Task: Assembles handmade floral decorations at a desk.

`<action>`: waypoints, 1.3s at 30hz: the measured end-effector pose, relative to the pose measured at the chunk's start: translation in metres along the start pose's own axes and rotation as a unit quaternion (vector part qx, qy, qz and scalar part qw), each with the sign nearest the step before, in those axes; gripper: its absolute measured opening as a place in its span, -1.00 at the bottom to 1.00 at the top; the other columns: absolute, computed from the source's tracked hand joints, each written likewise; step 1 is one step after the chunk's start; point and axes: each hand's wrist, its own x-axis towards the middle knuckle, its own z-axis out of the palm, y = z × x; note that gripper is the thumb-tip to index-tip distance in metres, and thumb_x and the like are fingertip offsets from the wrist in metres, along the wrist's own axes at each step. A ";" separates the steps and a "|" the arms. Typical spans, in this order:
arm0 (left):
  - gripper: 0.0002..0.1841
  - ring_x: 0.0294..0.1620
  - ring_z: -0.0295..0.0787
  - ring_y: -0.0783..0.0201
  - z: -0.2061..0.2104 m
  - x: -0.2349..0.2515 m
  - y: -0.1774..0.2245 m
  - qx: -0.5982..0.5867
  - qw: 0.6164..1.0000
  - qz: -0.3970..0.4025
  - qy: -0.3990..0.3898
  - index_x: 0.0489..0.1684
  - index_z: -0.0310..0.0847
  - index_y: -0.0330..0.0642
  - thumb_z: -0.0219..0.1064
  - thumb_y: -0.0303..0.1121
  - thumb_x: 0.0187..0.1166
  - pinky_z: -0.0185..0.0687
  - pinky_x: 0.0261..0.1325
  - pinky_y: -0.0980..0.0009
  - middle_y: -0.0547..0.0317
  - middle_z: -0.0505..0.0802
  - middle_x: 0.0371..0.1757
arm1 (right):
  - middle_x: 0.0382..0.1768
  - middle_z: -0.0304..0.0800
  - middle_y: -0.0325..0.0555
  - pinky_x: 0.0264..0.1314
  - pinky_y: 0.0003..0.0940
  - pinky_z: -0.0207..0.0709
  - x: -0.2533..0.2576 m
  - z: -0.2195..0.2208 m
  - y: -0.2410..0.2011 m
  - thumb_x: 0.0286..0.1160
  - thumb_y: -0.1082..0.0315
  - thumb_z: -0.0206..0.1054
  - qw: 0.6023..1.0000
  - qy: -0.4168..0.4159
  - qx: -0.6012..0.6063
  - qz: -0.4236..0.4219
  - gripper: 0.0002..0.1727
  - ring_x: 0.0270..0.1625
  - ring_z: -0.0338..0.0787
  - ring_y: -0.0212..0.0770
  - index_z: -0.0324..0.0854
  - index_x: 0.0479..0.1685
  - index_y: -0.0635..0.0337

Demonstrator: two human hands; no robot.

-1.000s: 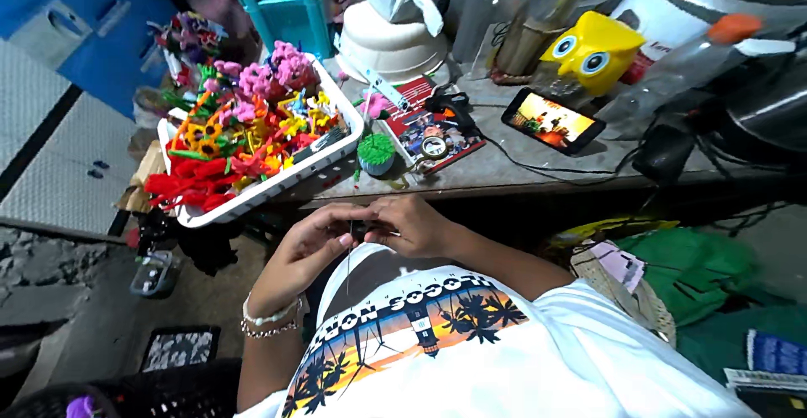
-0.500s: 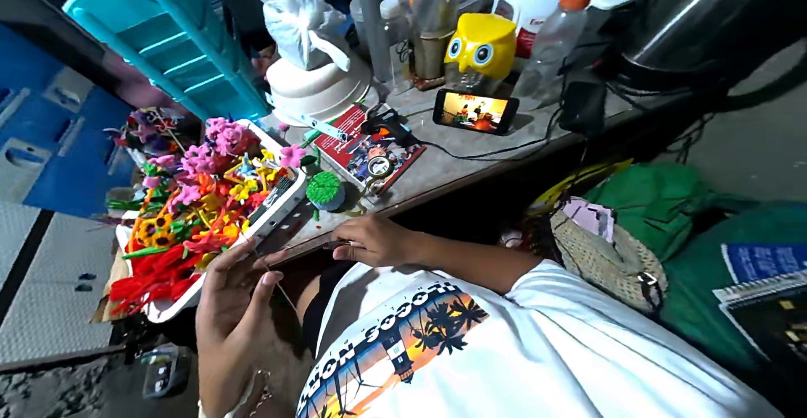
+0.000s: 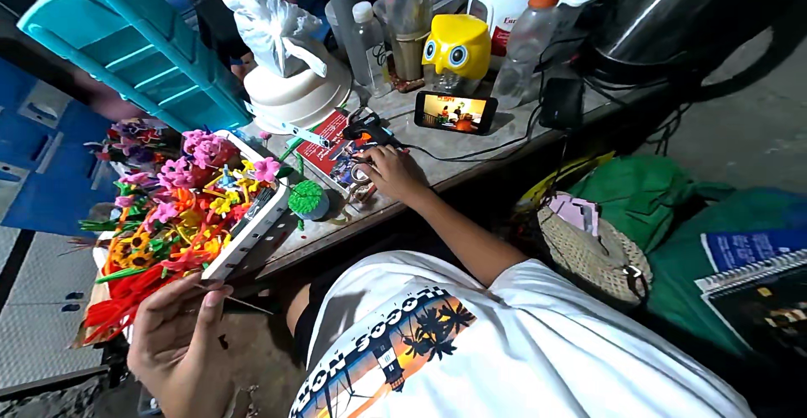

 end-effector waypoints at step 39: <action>-0.63 0.05 0.77 0.45 0.037 -0.016 -0.020 -0.229 0.953 -0.182 0.081 0.34 0.59 0.02 0.42 -0.47 0.59 0.76 0.12 0.50 0.32 0.79 0.14 | 0.17 0.75 0.12 0.39 0.21 0.41 -0.003 -0.002 0.022 0.73 0.12 0.21 0.989 0.098 -0.098 0.057 -0.68 0.31 0.65 0.21 0.73 0.14 0.11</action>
